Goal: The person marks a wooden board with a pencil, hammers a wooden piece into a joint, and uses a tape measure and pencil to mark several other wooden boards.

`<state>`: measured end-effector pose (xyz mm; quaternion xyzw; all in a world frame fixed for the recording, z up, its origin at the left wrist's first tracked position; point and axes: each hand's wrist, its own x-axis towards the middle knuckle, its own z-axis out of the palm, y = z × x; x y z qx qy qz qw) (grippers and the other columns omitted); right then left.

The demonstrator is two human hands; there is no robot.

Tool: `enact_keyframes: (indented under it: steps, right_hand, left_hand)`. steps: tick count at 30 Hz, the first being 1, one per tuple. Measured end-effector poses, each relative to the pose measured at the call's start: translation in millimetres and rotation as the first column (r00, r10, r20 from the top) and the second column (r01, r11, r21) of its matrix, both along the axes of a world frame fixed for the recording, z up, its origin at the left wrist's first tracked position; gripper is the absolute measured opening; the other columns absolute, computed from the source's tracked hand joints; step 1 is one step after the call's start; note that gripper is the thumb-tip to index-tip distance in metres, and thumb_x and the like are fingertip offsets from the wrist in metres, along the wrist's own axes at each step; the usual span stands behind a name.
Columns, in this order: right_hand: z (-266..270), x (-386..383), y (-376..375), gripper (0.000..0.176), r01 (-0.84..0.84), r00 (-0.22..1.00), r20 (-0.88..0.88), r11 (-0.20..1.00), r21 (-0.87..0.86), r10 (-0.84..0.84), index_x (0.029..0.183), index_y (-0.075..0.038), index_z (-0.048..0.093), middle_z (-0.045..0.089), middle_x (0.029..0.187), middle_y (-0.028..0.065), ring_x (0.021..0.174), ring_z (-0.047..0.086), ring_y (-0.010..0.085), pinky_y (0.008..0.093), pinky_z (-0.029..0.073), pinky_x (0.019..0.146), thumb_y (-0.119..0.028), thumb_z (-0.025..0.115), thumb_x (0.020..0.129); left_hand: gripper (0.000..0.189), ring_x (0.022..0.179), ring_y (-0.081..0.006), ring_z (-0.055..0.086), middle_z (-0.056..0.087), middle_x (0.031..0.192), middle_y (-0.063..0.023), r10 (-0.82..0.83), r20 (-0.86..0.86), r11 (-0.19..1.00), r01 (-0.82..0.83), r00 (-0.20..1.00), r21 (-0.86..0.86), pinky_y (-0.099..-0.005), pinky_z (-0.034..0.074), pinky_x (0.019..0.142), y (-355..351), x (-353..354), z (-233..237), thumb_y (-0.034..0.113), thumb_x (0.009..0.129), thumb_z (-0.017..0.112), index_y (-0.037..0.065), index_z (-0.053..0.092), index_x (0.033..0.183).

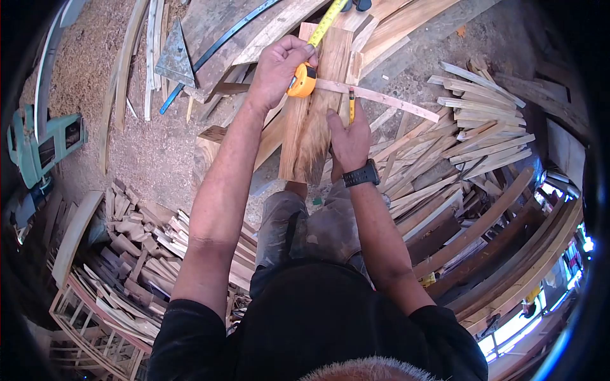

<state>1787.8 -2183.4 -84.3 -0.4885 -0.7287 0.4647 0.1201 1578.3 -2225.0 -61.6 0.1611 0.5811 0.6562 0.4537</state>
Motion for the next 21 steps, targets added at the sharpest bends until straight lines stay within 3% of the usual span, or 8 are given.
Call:
enact_keyframes:
  steps: [5,7,8,10,13,19,20,21]
  right_hand:
    - [-10.2,24.0,-5.0,0.054,0.214,0.938,-0.213,0.942,-0.260,-0.272,0.132,0.006,0.058,0.071,0.105,0.0228,0.092,0.068,0.0373,0.0438,0.053,0.084,-0.020,0.073,0.087]
    - [52.3,26.7,1.6,0.048,0.267,0.946,0.247,0.938,-0.223,-0.210,0.129,0.005,0.059,0.071,0.105,0.0180,0.091,0.068,0.0316,0.0432,0.054,0.082,-0.017,0.072,0.088]
    - [-61.8,96.1,1.9,0.044,0.017,0.991,0.130,0.986,0.165,-0.038,0.128,0.005,0.060,0.071,0.104,0.0161,0.090,0.069,0.0262,0.0423,0.055,0.079,-0.013,0.072,0.090]
    - [5.9,72.9,13.9,0.045,0.084,0.996,-0.023,0.989,-0.123,-0.088,0.131,0.005,0.060,0.072,0.109,0.0168,0.095,0.068,0.0226,0.0396,0.054,0.086,-0.012,0.073,0.091]
    - [23.0,39.4,21.5,0.045,0.010,0.965,-0.261,1.000,-0.009,-0.012,0.131,0.006,0.060,0.072,0.109,0.0162,0.095,0.065,0.0196,0.0360,0.053,0.087,-0.014,0.072,0.093]
    - [41.3,-4.5,28.0,0.040,-0.185,0.965,-0.157,0.971,0.150,0.209,0.124,0.005,0.064,0.070,0.102,0.0120,0.090,0.061,0.0191,0.0343,0.051,0.085,-0.021,0.071,0.095]
    - [33.9,-11.8,33.6,0.036,-0.210,0.940,-0.187,0.915,0.344,0.286,0.119,0.004,0.064,0.068,0.090,0.0064,0.078,0.061,0.0160,0.0326,0.051,0.075,-0.021,0.071,0.094]
    - [39.9,-16.0,34.8,0.032,-0.201,0.951,-0.182,0.945,0.260,0.252,0.116,0.002,0.065,0.066,0.086,0.0039,0.071,0.059,0.0134,0.0308,0.050,0.068,-0.019,0.071,0.094]
  left_hand:
    - [0.015,0.071,-0.0082,0.064,0.071,0.083,-0.0041,0.199,0.090,0.978,-0.204,0.976,0.051,-0.0227,0.051,0.066,-25.8,23.0,23.1,0.016,0.104,0.062,0.004,0.067,0.098]
    - [0.018,0.069,-0.0116,0.063,0.068,0.082,-0.0046,0.321,0.137,0.938,-0.334,0.937,0.089,-0.0263,0.052,0.063,-48.5,44.3,39.0,0.021,0.103,0.063,0.005,0.064,0.095]
    - [0.020,0.067,-0.0140,0.063,0.067,0.081,-0.0050,0.381,0.130,0.913,-0.395,0.915,0.104,-0.0288,0.052,0.061,-59.6,55.4,46.2,0.024,0.103,0.063,0.007,0.062,0.093]
    - [0.024,0.066,-0.0162,0.063,0.064,0.081,-0.0070,0.379,0.302,0.920,-0.393,0.875,-0.015,-0.0296,0.052,0.059,-90.6,74.0,55.1,0.027,0.105,0.059,0.006,0.059,0.093]
    - [0.029,0.066,-0.0158,0.061,0.063,0.081,-0.0074,0.335,0.317,0.933,-0.359,0.887,0.019,-0.0280,0.050,0.060,-135.4,96.7,56.7,0.030,0.107,0.055,0.005,0.058,0.093]
    - [0.034,0.066,-0.0162,0.061,0.061,0.079,-0.0073,0.331,0.353,0.934,-0.357,0.875,0.009,-0.0280,0.051,0.060,-203.9,131.9,70.3,0.034,0.110,0.049,0.004,0.058,0.096]
    - [0.033,0.068,-0.0152,0.062,0.062,0.080,-0.0068,0.376,0.316,0.925,-0.373,0.871,-0.072,-0.0278,0.051,0.061,-216.5,137.9,67.8,0.034,0.110,0.049,0.005,0.060,0.098]
    - [0.033,0.069,-0.0142,0.062,0.063,0.081,-0.0063,0.399,0.297,0.917,-0.370,0.868,-0.151,-0.0276,0.052,0.063,-227.0,148.4,67.8,0.033,0.110,0.050,0.005,0.062,0.100]
